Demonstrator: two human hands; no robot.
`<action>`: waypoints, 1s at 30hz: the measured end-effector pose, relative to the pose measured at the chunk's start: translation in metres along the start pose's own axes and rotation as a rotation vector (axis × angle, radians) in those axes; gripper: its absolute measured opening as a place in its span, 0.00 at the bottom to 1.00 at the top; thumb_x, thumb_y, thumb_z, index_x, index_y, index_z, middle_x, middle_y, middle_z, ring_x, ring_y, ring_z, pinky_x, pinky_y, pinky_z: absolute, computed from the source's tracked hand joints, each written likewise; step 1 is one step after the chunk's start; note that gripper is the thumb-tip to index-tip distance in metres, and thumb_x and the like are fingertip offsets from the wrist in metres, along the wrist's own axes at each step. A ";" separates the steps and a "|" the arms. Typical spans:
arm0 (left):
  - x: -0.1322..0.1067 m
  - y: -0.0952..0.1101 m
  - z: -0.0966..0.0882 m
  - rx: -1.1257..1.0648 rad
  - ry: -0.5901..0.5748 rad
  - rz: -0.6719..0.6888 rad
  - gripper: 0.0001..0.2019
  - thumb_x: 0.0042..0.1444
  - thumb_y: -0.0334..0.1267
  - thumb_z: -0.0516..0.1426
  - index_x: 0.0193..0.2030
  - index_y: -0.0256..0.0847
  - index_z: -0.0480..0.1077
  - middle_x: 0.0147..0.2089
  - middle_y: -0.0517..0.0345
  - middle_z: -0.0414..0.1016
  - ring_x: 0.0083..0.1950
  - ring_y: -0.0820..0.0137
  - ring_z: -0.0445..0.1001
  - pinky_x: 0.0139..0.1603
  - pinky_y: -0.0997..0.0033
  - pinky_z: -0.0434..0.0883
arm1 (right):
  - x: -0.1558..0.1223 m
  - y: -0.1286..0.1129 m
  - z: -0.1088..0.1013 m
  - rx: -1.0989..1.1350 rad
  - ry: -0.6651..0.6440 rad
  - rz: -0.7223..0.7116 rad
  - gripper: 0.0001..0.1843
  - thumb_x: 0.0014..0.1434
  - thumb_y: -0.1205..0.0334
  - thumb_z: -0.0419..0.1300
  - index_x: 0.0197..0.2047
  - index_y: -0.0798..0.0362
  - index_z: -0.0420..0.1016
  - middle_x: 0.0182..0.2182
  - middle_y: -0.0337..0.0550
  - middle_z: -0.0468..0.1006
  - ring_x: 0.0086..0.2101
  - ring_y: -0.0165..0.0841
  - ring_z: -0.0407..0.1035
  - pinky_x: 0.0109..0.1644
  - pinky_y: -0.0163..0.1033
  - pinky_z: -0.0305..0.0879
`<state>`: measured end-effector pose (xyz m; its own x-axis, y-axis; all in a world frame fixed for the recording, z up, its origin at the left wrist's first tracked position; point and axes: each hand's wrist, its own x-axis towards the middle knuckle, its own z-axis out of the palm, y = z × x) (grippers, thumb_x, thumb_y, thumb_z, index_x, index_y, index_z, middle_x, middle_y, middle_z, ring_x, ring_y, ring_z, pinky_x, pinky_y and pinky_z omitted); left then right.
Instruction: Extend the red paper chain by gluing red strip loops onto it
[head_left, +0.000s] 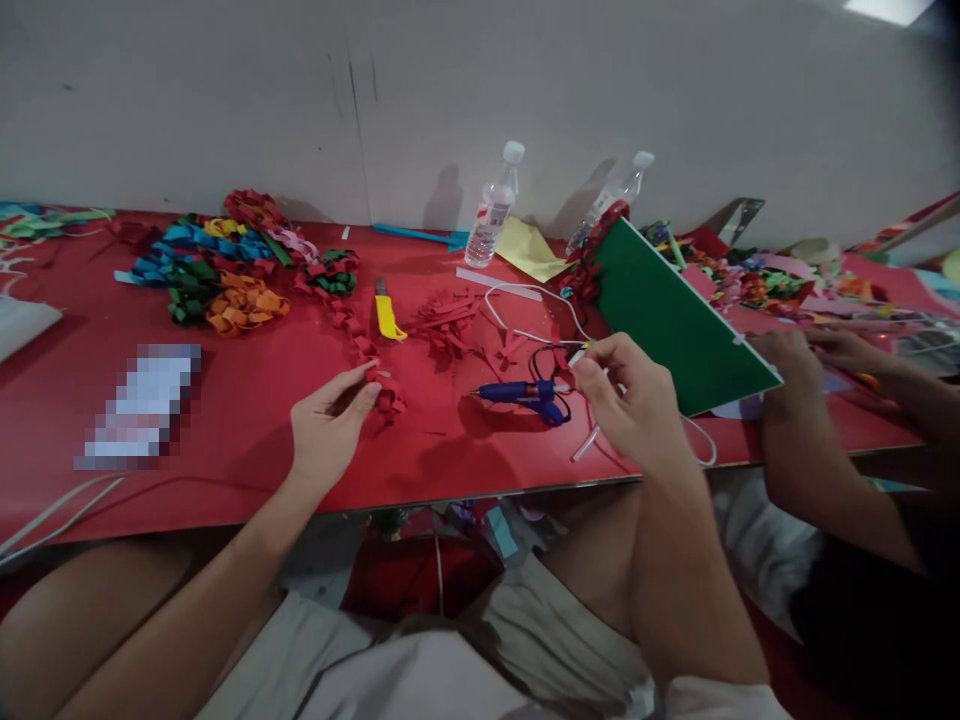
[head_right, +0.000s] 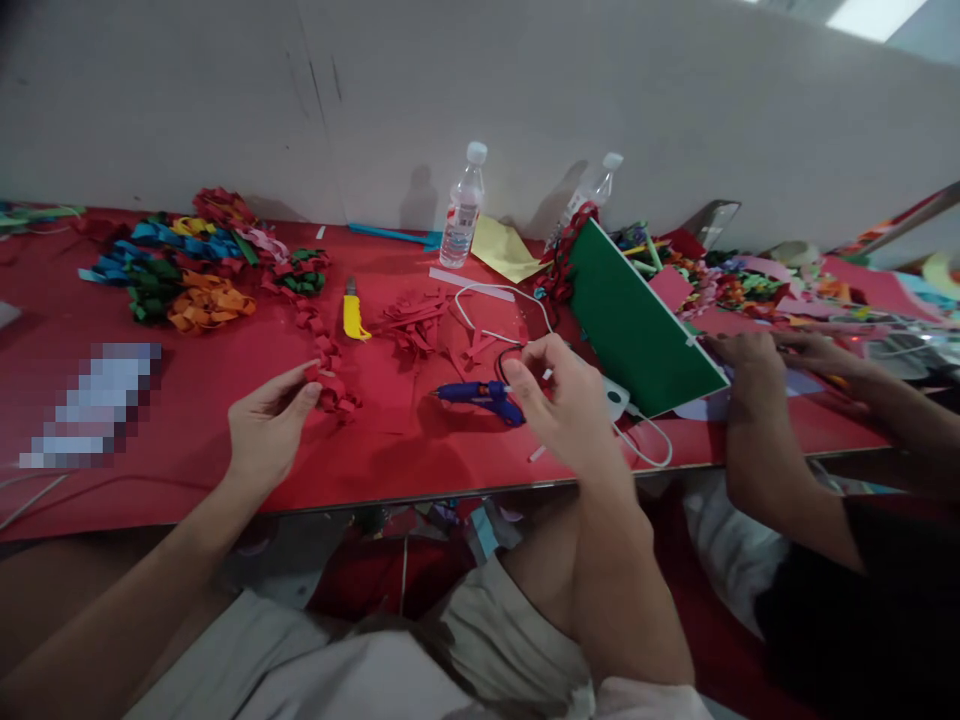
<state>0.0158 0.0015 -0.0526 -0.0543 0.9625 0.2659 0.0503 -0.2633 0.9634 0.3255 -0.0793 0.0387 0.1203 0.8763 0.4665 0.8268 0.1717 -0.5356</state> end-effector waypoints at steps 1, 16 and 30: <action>0.002 -0.001 -0.002 -0.022 0.013 -0.004 0.21 0.54 0.46 0.66 0.53 0.40 0.77 0.48 0.49 0.82 0.45 0.66 0.82 0.55 0.60 0.78 | 0.003 0.013 -0.008 -0.053 -0.131 -0.011 0.13 0.65 0.49 0.59 0.41 0.51 0.72 0.32 0.40 0.76 0.28 0.30 0.67 0.32 0.36 0.63; -0.013 0.020 -0.002 0.101 -0.072 0.188 0.13 0.58 0.43 0.63 0.49 0.44 0.79 0.46 0.54 0.82 0.44 0.69 0.81 0.46 0.70 0.80 | -0.011 0.007 0.037 0.052 -0.245 -0.107 0.13 0.65 0.53 0.58 0.39 0.53 0.77 0.32 0.45 0.79 0.32 0.37 0.73 0.37 0.42 0.69; -0.024 0.020 -0.003 0.121 -0.162 0.264 0.17 0.56 0.36 0.65 0.53 0.48 0.77 0.43 0.55 0.82 0.41 0.69 0.81 0.44 0.70 0.80 | -0.021 -0.018 0.042 0.265 -0.286 -0.293 0.08 0.67 0.55 0.57 0.47 0.46 0.72 0.40 0.45 0.78 0.37 0.38 0.73 0.43 0.46 0.70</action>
<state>0.0151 -0.0272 -0.0401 0.1348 0.8627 0.4873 0.1603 -0.5043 0.8485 0.2848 -0.0822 0.0091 -0.2835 0.8560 0.4323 0.6305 0.5060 -0.5886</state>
